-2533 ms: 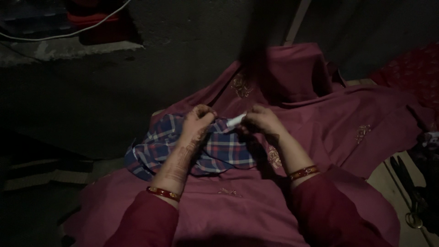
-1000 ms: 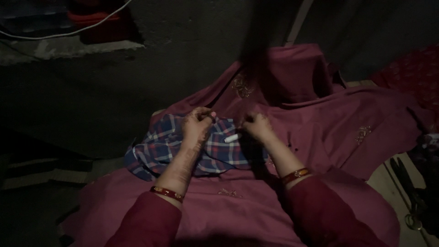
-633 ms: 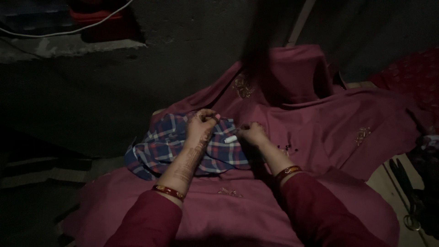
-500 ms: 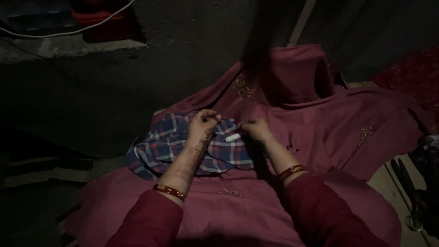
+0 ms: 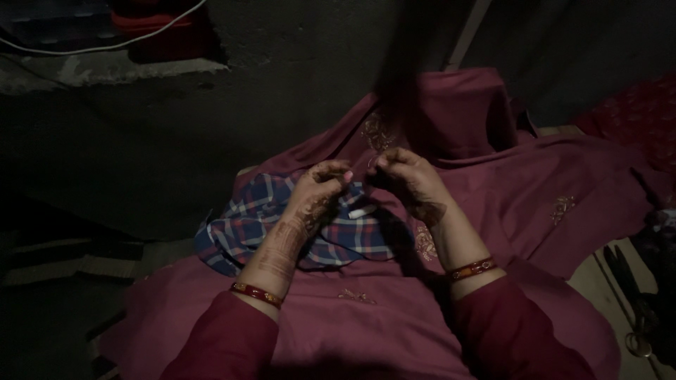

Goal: The person sits with a plaid garment on their lap, threads a needle, pulls the thread through, and hand-stitches the garment, using scissors placed nearby. They continue stitching the fabric for the rest of the clip.

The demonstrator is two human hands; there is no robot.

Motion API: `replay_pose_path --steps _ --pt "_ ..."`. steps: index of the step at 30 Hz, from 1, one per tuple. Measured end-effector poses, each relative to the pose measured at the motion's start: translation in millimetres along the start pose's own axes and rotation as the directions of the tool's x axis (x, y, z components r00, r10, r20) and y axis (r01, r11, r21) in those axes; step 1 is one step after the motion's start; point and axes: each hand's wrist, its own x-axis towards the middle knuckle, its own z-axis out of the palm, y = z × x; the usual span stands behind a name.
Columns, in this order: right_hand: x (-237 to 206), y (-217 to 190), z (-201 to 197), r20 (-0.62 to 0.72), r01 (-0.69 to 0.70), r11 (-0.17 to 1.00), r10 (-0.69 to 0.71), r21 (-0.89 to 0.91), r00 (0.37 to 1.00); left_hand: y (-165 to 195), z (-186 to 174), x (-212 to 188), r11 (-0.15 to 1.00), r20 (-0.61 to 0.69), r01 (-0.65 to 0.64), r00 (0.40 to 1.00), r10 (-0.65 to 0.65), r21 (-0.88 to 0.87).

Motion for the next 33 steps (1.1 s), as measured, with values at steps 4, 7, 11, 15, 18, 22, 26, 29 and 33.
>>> replay_pose_path --steps 4,7,11,15,18,22,26,29,33 --pt "-2.6 2.7 7.6 0.054 0.006 1.000 -0.004 -0.030 0.999 14.7 9.0 -15.9 1.000 0.088 -0.016 0.996 0.018 -0.022" --pt "-1.8 5.9 14.0 0.008 0.057 0.984 -0.057 -0.167 0.998 13.9 9.7 -16.2 0.998 0.120 -0.055 0.991 0.055 -0.001" --pt "-2.6 6.6 22.8 0.061 0.129 0.954 -0.117 -0.269 0.991 -1.8 4.1 -4.2 0.989 0.060 -0.140 0.989 0.137 0.043" --pt "-9.4 0.5 32.5 0.069 0.086 0.951 -0.068 -0.297 0.995 -14.4 -1.3 7.5 0.975 -0.053 -0.219 0.974 0.221 0.047" --pt "-13.0 -8.3 38.1 0.029 0.049 0.925 -0.041 -0.376 0.999 -14.9 -4.1 6.2 0.978 -0.046 -0.195 0.979 0.199 0.074" --pt "-16.3 -12.9 42.9 0.056 0.055 0.923 -0.036 -0.382 0.998 -11.5 -2.3 1.8 0.981 -0.046 -0.171 0.983 0.176 0.089" --pt "-13.2 -3.7 44.8 0.023 0.081 0.939 -0.077 -0.333 0.997 -7.7 1.2 -1.0 0.987 -0.026 -0.152 0.988 0.154 0.047" --pt "-8.1 2.8 37.5 -0.015 0.073 0.940 -0.083 -0.334 0.996 -6.2 2.4 -2.4 0.990 -0.031 -0.121 0.992 0.124 0.065" --pt "-3.3 10.3 26.3 -0.019 0.150 0.934 -0.165 -0.323 0.986 -6.0 3.0 -3.2 0.994 -0.048 -0.074 0.996 0.078 0.084"
